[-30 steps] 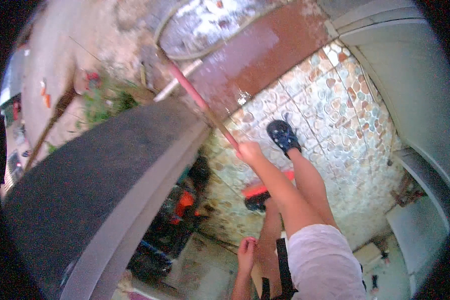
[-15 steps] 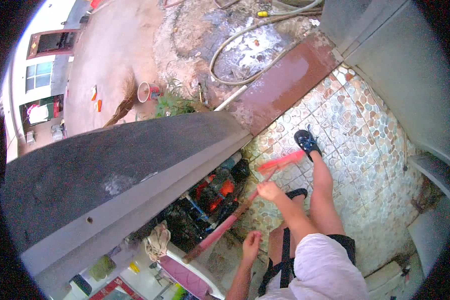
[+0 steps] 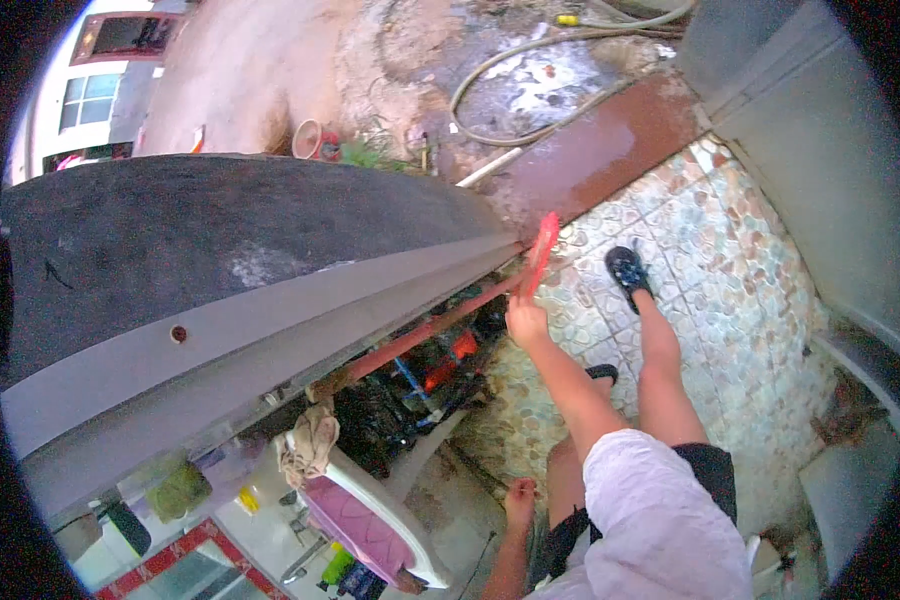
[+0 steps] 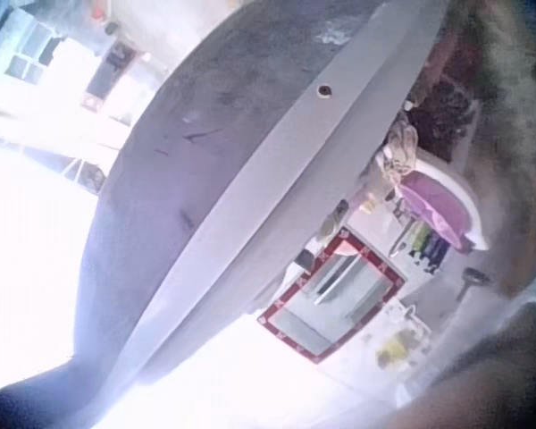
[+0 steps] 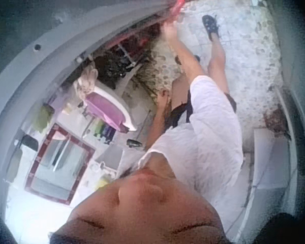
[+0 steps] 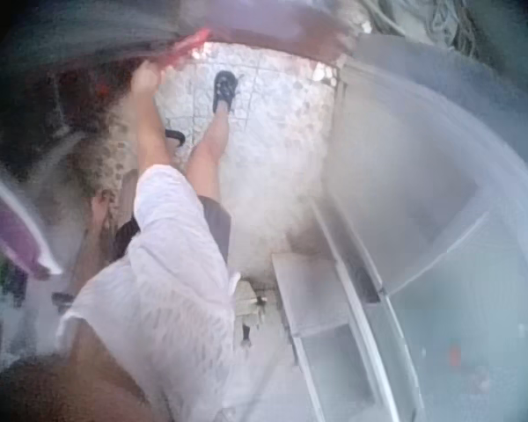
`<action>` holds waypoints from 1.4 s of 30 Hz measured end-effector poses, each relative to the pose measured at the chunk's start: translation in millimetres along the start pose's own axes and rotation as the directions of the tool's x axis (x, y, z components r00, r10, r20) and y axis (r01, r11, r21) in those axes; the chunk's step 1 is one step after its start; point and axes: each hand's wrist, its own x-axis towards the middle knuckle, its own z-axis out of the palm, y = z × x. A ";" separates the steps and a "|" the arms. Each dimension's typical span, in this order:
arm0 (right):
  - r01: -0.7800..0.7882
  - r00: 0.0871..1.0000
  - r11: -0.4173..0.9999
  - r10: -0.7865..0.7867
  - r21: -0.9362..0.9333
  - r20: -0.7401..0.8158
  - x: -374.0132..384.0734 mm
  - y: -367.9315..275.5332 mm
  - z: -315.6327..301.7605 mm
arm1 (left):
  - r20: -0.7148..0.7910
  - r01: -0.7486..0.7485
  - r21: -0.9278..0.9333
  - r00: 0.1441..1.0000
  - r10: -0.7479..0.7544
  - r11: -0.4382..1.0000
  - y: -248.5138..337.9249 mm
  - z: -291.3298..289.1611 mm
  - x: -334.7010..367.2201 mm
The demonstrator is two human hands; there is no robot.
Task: The person washes a towel by hand in a basin of soapy water, scrubbing the fabric against itself, rinsing it under the tap, and wringing it out before placing it in another basin.
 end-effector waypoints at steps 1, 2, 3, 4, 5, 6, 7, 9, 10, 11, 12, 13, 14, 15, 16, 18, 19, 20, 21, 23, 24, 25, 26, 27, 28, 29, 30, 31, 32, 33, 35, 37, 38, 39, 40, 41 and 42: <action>-0.019 1.000 1.000 0.019 -0.025 -0.007 -15.7 17.6 -3.6 | 0.031 0.005 -0.002 0.999 -0.005 1.000 -15.5 -3.4 3.4; 0.041 0.995 0.999 -0.040 -0.008 0.088 -33.3 32.2 -7.8 | 0.037 -0.010 0.132 0.999 0.005 0.991 -36.7 -11.0 9.1; 0.100 0.978 0.995 -0.100 0.012 0.182 -50.3 49.1 -14.8 | 0.043 -0.030 0.260 0.999 0.020 0.965 -48.4 -11.6 11.9; 0.069 0.980 0.998 -0.066 -0.008 0.188 -69.5 66.7 -28.8 | -0.026 0.020 0.211 1.000 -0.015 0.977 -47.9 -6.3 11.2; 0.066 0.980 0.998 -0.062 -0.012 0.191 -86.9 71.8 -44.2 | -0.031 0.007 0.192 1.000 -0.001 0.981 -40.9 -9.3 6.5; -0.006 0.981 0.998 0.017 -0.060 0.191 -103.9 105.5 -58.9 | 0.004 0.008 0.167 1.000 -0.009 0.986 -28.7 -4.0 5.9; -0.063 0.978 0.993 0.081 -0.100 0.190 -116.4 132.0 -74.8 | 0.027 0.009 0.134 1.000 -0.013 0.991 -19.1 1.5 4.6; -0.088 0.991 0.995 0.092 -0.040 0.096 -122.5 134.5 -107.2 | 0.103 0.029 -0.235 0.995 -0.004 0.972 -58.0 -21.3 26.9; -0.159 0.987 0.987 0.158 0.021 0.022 -124.9 143.6 -125.5 | 0.049 -0.063 -0.105 0.996 0.069 0.992 -43.2 -22.1 24.4; -0.233 0.970 0.969 0.237 0.082 -0.047 -126.1 152.7 -147.1 | 0.013 -0.140 0.032 0.990 0.140 0.990 -24.2 -20.9 19.8; -0.256 0.962 0.966 0.259 0.042 -0.082 -135.7 181.0 -182.8 | 0.094 -0.150 0.281 0.987 0.129 0.948 34.0 -2.4 -1.7; -0.319 0.948 0.946 0.316 0.064 0.050 -131.9 165.0 -207.0 | 0.058 0.006 0.170 0.998 -0.016 0.985 44.0 -17.7 -7.0; -0.349 0.923 0.934 0.329 0.074 0.201 -120.5 130.5 -220.6 | -0.030 -0.188 0.104 0.981 0.192 0.977 20.1 -47.7 -3.8; -0.360 0.916 0.926 0.328 0.110 0.233 -114.1 101.5 -229.0 | -0.129 -0.379 0.064 0.914 0.384 0.923 -6.0 -71.2 -5.0; -0.404 0.898 0.907 0.369 0.118 0.239 -114.3 102.8 -242.8 | -0.152 -0.388 0.010 0.910 0.385 0.922 5.0 -71.5 -19.4; -0.324 0.946 0.945 0.323 -0.036 -0.031 -114.7 157.1 -252.3 | -0.157 -0.398 0.252 0.883 0.443 0.882 81.5 -73.6 -67.5; -0.280 0.957 0.952 0.287 -0.119 0.045 -121.5 127.1 -240.5 | -0.202 -0.385 0.241 0.878 0.433 0.891 86.0 -100.5 -95.1; -0.097 0.993 0.971 0.111 -0.218 0.050 -122.5 147.5 -237.2 | -0.216 -0.408 0.189 0.870 0.443 0.893 98.4 -104.3 -105.7; -0.041 0.977 0.976 0.084 -0.213 0.197 -151.7 108.2 -216.9 | -0.295 -0.357 0.162 0.872 0.390 0.920 82.8 -126.7 -127.7; 0.430 0.727 0.839 -0.103 -0.334 0.679 -172.8 99.4 -208.2 | -0.369 -0.357 0.107 0.852 0.371 0.928 59.5 -143.8 -144.6; 0.357 0.749 0.885 -0.079 -0.300 0.657 -184.8 77.3 -206.2 | -0.387 -0.343 0.111 0.850 0.358 0.933 38.5 -151.6 -158.8; 0.291 0.761 0.920 -0.056 -0.263 0.647 -193.9 41.2 -215.2 | -0.464 -0.301 0.049 0.838 0.288 0.953 24.2 -155.6 -176.0; 0.294 0.735 0.923 -0.051 -0.250 0.676 -210.7 -7.4 -230.1 | -0.526 -0.262 -0.004 0.822 0.221 0.965 9.1 -162.3 -198.5; 0.281 0.729 0.928 -0.039 -0.247 0.684 -212.8 -44.9 -244.3 | -0.568 -0.247 -0.053 0.805 0.174 0.968 1.6 -165.4 -215.7; 0.346 0.765 0.886 -0.076 -0.308 0.639 -169.8 0.8 -231.1 | -0.587 -0.288 -0.029 0.780 0.217 0.957 13.8 -163.1 -208.4; 0.225 0.731 0.956 -0.036 -0.191 0.682 -181.6 -21.7 -233.2 | -0.630 -0.205 0.018 0.758 0.170 0.979 -0.7 -169.0 -226.7; 0.385 0.691 0.902 -0.139 -0.198 0.709 -194.0 -55.9 -240.5 | -0.655 -0.132 -0.105 0.755 0.032 0.986 -22.0 -167.6 -238.3; 0.525 0.646 0.828 -0.235 -0.199 0.726 -201.7 -84.2 -246.0 | -0.755 -0.187 -0.173 0.655 -0.009 0.967 -40.8 -157.8 -244.0; 0.635 0.607 0.744 -0.312 -0.210 0.731 -205.8 -112.4 -247.1 | -0.795 -0.226 -0.167 0.607 0.005 0.960 -60.8 -156.3 -243.3; 0.649 0.689 0.666 -0.310 -0.368 0.655 -213.2 -140.6 -245.8 | -0.831 -0.256 -0.305 0.542 -0.125 0.917 -58.3 -153.7 -245.6; 0.721 0.648 0.635 -0.477 -0.277 0.594 -208.1 -179.4 -232.4 | -0.862 -0.426 -0.450 0.437 -0.257 0.785 -37.7 -167.7 -254.0; 0.801 0.525 0.593 -0.634 -0.079 0.569 -213.2 -230.2 -205.0 | -0.905 -0.322 -0.337 0.369 -0.210 0.885 -15.7 -193.6 -266.0; 0.727 0.561 0.683 -0.530 -0.072 0.636 -216.6 -259.9 -193.1 | -0.935 -0.307 -0.252 0.322 -0.149 0.918 -14.7 -204.8 -252.3; 0.830 0.448 0.556 -0.716 0.048 0.536 -230.2 -306.6 -189.0 | -0.976 -0.252 -0.078 0.218 -0.021 0.965 -1.8 -228.1 -244.9; 0.829 0.383 0.547 -0.707 0.115 0.595 -229.0 -328.5 -167.8 | -0.988 -0.256 -0.048 0.153 -0.009 0.965 2.3 -243.2 -238.2; 0.851 0.292 0.450 -0.834 0.271 0.468 -243.2 -369.2 -155.1 | -0.996 -0.263 -0.013 0.090 0.011 0.965 7.0 -260.0 -230.8; 0.822 0.209 0.425 -0.844 0.378 0.494 -256.3 -406.3 -143.7 | -0.984 -0.318 -0.165 0.110 -0.137 0.933 16.0 -277.0 -225.1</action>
